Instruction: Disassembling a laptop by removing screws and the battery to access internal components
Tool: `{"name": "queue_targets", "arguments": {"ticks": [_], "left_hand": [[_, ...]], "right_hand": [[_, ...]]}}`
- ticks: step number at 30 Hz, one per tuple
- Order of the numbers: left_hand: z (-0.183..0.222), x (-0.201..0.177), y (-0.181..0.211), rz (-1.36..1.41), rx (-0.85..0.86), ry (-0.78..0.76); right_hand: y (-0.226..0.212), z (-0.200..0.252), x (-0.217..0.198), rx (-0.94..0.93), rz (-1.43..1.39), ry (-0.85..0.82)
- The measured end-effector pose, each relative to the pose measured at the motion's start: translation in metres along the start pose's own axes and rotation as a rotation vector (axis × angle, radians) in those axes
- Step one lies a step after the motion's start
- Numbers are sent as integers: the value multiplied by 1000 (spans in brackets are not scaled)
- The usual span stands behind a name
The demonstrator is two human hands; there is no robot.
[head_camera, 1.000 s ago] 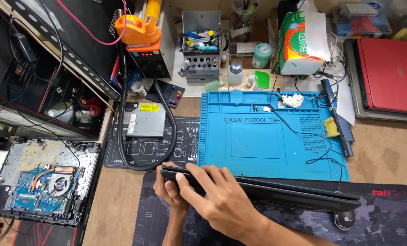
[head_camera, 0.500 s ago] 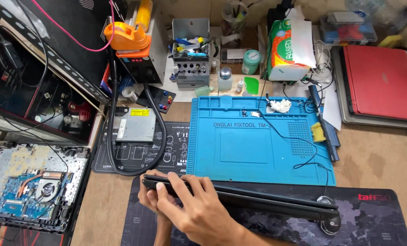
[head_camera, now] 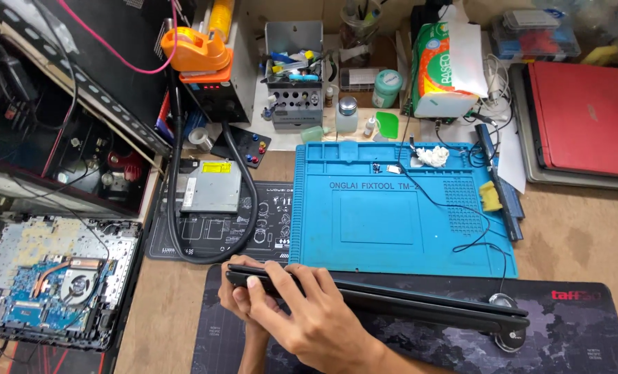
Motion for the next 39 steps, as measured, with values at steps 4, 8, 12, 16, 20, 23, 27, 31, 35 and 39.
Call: {"name": "queue_targets", "arguments": {"ticks": [4,8,12,16,20,23,27,31,35,39], "left_hand": [[-1,0,-1,89,25,-2],[1,-3,2,33,58,1],[0,-1,-1,63,42,-22],[-4,1,7,47,76,-20],[-2,-1,3,17,49,-13],[-5,-1,4,10,48,-21],[-3,-1,-1,13,41,-32],[-2,-1,5,73,47,-13],[-2,1,6,37,47,-7],[0,-1,8,61,68,5]], "right_hand": [[-3,1,1,3,5,10],[-6,-1,1,8,7,9],[-4,-2,2,14,12,2],[-3,-4,-1,-1,35,47],[-4,-3,0,4,42,53],[-3,-5,0,12,42,53],[-2,-5,-1,2,63,62],[-5,-1,0,8,25,38],[-4,2,3,41,-9,36],[-7,-2,-4,32,29,71]]}}
Point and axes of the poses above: each hand's wrist, its own z-axis away from the middle knuckle, its own x-axis out of the palm, y = z × x, the point moved 7 cm from there along -z, towards the middle knuckle, and after that the axes turned 2 degrees about z, right-handed, at the moved point
